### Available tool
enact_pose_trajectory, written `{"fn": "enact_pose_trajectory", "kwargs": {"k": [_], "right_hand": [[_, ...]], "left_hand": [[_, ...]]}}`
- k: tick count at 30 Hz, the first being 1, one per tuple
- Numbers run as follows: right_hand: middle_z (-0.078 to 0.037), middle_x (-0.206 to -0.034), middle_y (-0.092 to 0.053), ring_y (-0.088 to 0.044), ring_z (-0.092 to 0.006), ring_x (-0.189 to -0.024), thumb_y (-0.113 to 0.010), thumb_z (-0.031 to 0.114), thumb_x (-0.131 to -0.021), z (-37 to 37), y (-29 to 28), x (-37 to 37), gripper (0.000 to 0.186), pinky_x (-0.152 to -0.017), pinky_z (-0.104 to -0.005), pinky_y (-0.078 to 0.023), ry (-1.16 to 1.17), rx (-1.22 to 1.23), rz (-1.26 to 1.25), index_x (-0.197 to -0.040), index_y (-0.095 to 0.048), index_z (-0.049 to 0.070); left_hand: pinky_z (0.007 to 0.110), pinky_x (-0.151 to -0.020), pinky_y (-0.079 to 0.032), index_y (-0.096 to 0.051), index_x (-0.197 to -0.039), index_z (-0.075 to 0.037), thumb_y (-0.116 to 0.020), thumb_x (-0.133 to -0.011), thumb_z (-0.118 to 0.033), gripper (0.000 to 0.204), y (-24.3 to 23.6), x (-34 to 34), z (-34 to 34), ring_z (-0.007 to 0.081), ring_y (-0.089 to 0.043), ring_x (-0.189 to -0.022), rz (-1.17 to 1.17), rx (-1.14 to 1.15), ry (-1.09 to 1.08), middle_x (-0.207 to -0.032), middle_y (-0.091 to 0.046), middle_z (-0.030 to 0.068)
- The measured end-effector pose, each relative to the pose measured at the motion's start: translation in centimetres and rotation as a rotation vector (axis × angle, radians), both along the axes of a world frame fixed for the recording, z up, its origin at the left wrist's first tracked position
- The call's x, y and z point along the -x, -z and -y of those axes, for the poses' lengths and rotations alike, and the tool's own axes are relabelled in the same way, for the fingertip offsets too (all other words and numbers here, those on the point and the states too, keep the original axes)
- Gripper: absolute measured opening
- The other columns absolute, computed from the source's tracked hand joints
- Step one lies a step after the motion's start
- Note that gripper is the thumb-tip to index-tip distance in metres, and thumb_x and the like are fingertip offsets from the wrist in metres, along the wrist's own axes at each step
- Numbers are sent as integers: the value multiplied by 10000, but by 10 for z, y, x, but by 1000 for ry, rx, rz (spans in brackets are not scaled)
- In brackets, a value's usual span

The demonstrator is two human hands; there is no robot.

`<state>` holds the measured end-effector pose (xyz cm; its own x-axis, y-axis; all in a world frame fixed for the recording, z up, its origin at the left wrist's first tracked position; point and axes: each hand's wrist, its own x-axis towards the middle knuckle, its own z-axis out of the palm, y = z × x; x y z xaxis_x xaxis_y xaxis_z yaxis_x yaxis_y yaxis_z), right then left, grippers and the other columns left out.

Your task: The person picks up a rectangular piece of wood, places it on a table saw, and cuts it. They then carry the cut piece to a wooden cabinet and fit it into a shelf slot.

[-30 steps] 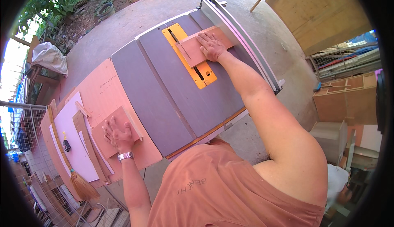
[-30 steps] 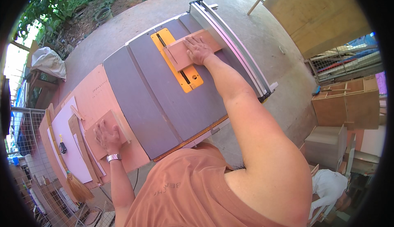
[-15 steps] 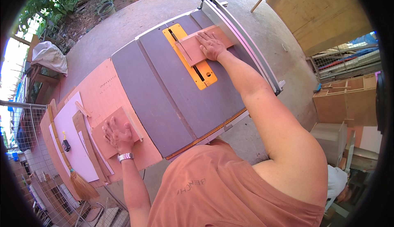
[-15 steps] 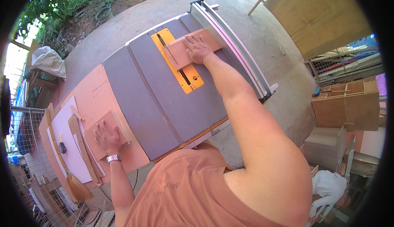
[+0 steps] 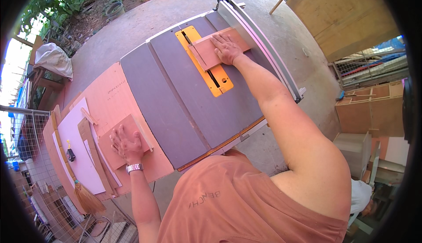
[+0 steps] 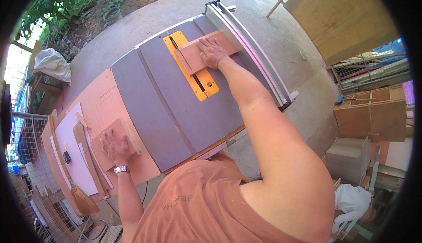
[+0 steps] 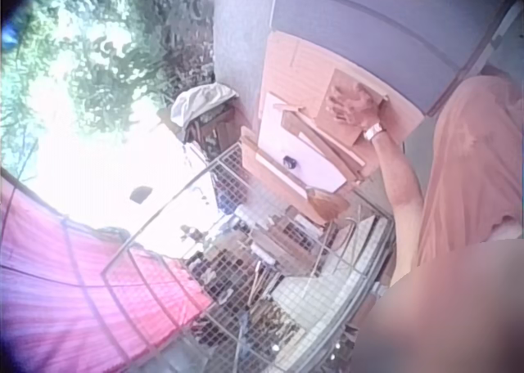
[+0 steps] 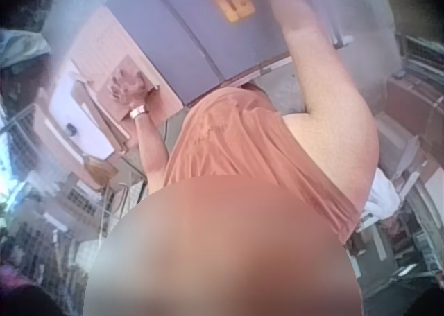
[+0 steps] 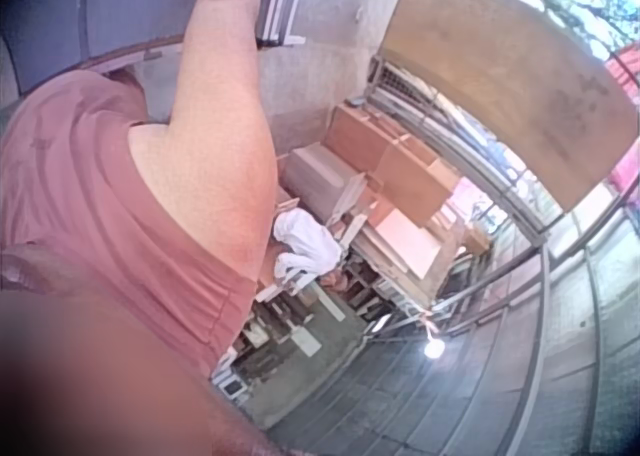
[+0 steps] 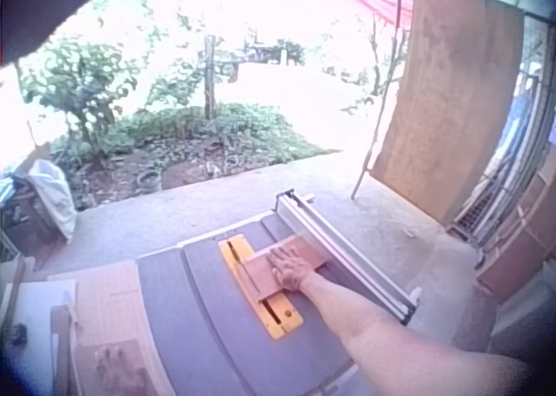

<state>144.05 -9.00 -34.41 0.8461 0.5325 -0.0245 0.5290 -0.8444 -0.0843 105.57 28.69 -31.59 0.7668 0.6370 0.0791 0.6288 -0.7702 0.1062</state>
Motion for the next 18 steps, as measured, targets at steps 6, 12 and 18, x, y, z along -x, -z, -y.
{"fn": "enact_pose_trajectory", "kwargs": {"k": [6,12,18], "right_hand": [[-48,-1648,-260,-178,-254,-1536,-421,333,-1004,-2,2,-5,605,-1256,-442,-118,-3,-10,-1,-1573,-306,162],[-55,-1643,-274,-191,-258,-1532,-432,325,-1001,-2,6,-10,603,-1252,-445,-131,-21,-22,27,-1569,-317,158],[-53,-1649,-258,-181,-251,-1535,-426,335,-1004,-2,6,-11,603,-1254,-439,-126,-11,-12,19,-1570,-316,157]], "left_hand": [[591,-1180,-179,-460,-1479,-204,-590,-885,-582,715,1,1,-1,358,-255,-1488,-13,-3,6,-1577,-352,141],[594,-1180,-180,-456,-1483,-200,-585,-884,-582,722,7,3,-3,368,-252,-1487,27,3,32,-1580,-349,143],[599,-1183,-176,-453,-1487,-201,-582,-887,-582,722,5,2,-3,371,-244,-1489,-2,14,22,-1582,-345,141]]}}
